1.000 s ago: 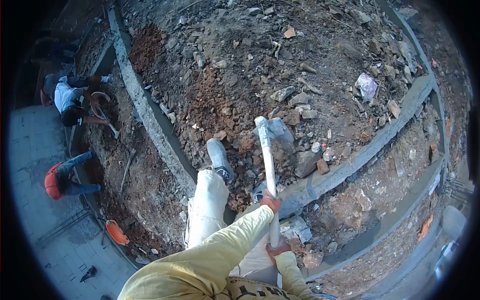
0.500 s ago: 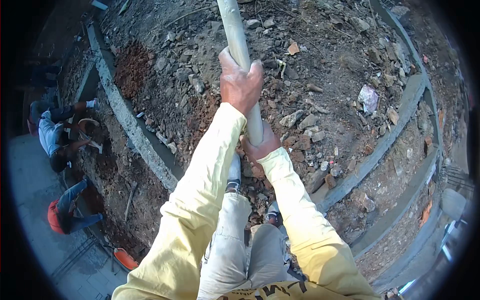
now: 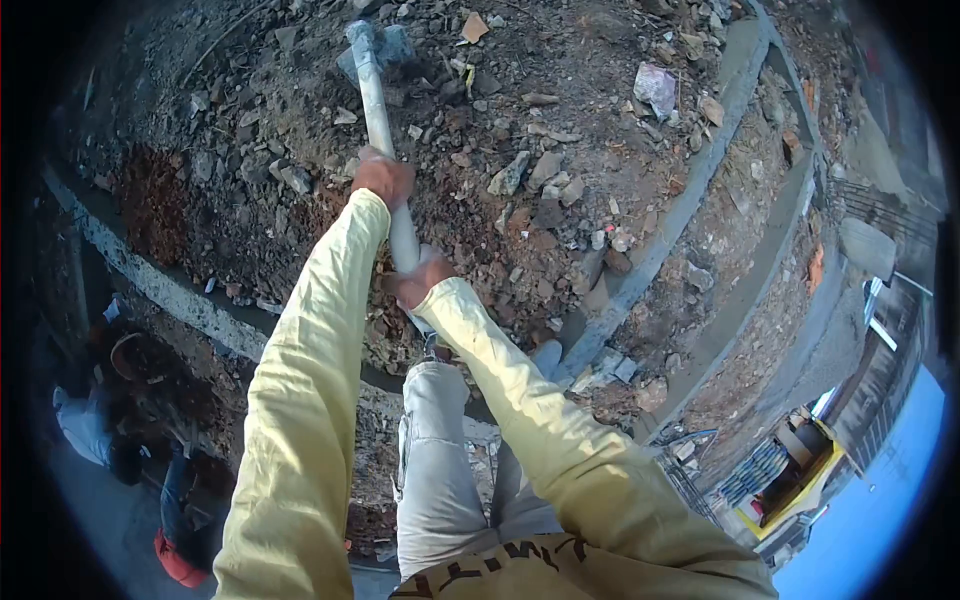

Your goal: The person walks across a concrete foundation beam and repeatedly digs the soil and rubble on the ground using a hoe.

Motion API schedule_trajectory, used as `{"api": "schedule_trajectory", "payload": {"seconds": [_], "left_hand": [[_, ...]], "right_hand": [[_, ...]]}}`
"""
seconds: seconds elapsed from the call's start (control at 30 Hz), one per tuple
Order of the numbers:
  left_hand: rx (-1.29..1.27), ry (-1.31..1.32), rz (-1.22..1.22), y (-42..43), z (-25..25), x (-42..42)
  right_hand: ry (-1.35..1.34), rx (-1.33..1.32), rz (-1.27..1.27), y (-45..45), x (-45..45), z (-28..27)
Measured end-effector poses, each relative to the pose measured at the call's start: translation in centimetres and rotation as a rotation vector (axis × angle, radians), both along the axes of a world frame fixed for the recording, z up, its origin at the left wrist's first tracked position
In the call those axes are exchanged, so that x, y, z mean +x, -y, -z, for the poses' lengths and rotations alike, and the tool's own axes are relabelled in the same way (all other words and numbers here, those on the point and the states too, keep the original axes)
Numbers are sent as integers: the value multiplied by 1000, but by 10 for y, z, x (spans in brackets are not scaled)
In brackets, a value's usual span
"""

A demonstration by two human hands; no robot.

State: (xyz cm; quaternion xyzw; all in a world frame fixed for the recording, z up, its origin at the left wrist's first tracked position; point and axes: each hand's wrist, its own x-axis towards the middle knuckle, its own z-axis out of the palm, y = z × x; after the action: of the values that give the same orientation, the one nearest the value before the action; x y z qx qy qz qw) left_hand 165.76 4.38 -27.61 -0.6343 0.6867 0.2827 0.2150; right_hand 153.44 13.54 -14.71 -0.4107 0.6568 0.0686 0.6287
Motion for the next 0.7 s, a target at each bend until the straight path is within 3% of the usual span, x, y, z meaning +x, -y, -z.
{"api": "schedule_trajectory", "payload": {"seconds": [0.07, 0.13, 0.17, 0.23, 0.3, 0.4, 0.43, 0.53, 0.63, 0.7], "left_hand": [[-20, -10, 103, 25, -29, 18], [-93, 8, 7, 36, -6, 19], [-60, 92, 275, 48, 13, 29], [-45, 80, 288, 62, 47, 37], [-25, -47, -90, 72, 101, 53], [-4, -246, -743, 75, 129, 55], [23, -327, -1049, 68, 73, 23], [139, -453, -1094, 53, 51, -6], [156, -396, -1228, 29, 47, -35], [119, -226, -1092, 15, 63, -54]], "right_hand": [[43, 39, 1, 13, 9, -14], [40, 38, -85, 25, 4, -22], [116, 65, 23, 18, 1, -11], [155, 47, 2, 17, -10, -4], [156, -10, 2, 10, -21, -3], [146, -44, 13, -6, -42, 4], [147, -46, 17, -12, -49, 6], [123, -58, -64, -26, -87, 11], [124, 2, -126, -34, -132, -8], [136, -20, -101, -48, -158, -16]]}}
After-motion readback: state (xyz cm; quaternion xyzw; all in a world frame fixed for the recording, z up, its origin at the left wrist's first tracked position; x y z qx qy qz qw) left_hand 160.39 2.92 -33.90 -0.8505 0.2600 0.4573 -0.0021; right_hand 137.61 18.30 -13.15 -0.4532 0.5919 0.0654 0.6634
